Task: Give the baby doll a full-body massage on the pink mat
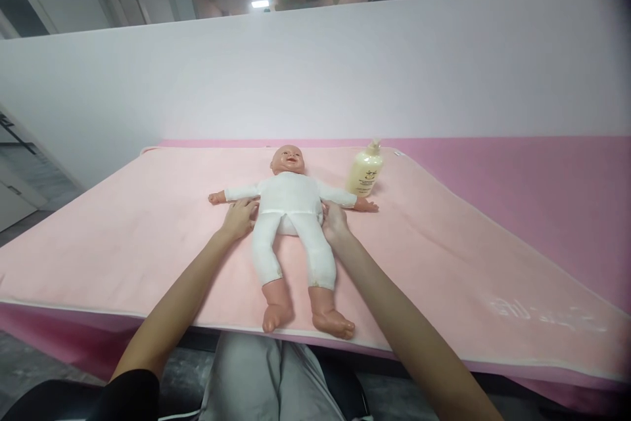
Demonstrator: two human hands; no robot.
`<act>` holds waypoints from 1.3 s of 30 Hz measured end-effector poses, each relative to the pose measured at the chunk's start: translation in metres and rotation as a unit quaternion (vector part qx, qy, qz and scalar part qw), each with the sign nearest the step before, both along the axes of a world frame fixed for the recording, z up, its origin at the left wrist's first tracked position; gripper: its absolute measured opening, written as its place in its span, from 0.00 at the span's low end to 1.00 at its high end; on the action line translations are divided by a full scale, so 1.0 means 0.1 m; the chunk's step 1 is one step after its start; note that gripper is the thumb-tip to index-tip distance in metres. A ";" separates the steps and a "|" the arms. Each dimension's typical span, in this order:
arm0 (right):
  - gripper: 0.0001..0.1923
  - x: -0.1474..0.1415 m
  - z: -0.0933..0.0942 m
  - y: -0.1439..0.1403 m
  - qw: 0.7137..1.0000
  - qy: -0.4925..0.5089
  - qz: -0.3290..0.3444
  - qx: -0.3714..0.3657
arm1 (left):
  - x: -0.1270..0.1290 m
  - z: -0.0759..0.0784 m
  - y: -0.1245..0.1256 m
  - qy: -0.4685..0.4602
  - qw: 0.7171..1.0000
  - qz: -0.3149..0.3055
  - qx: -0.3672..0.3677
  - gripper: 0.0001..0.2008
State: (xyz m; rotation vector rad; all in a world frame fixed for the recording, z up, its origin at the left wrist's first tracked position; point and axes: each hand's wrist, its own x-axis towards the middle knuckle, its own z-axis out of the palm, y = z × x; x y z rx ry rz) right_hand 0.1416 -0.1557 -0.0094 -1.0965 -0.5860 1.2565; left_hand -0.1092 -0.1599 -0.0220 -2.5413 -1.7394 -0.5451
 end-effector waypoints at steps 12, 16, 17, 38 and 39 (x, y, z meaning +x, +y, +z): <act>0.14 0.35 0.34 -1.55 0.939 0.031 0.330 -0.096 | -0.15 0.04 0.29 -0.134 0.987 0.079 -0.048 0.21; 0.21 0.35 0.35 -1.75 0.933 0.003 0.345 -0.097 | 0.12 0.02 0.38 -0.158 0.976 0.150 -0.020 0.28; 0.23 0.36 0.35 -1.78 0.934 -0.005 0.344 -0.096 | 0.20 0.02 0.41 -0.167 0.968 0.184 -0.017 0.32; 0.27 0.32 0.57 -1.43 0.876 -0.367 -0.211 0.233 | 0.47 0.06 0.51 -0.438 0.872 0.195 0.101 0.45; 0.30 0.29 0.56 -1.27 0.866 -0.367 -0.223 0.255 | 0.48 0.07 0.49 -0.420 0.881 0.192 0.105 0.45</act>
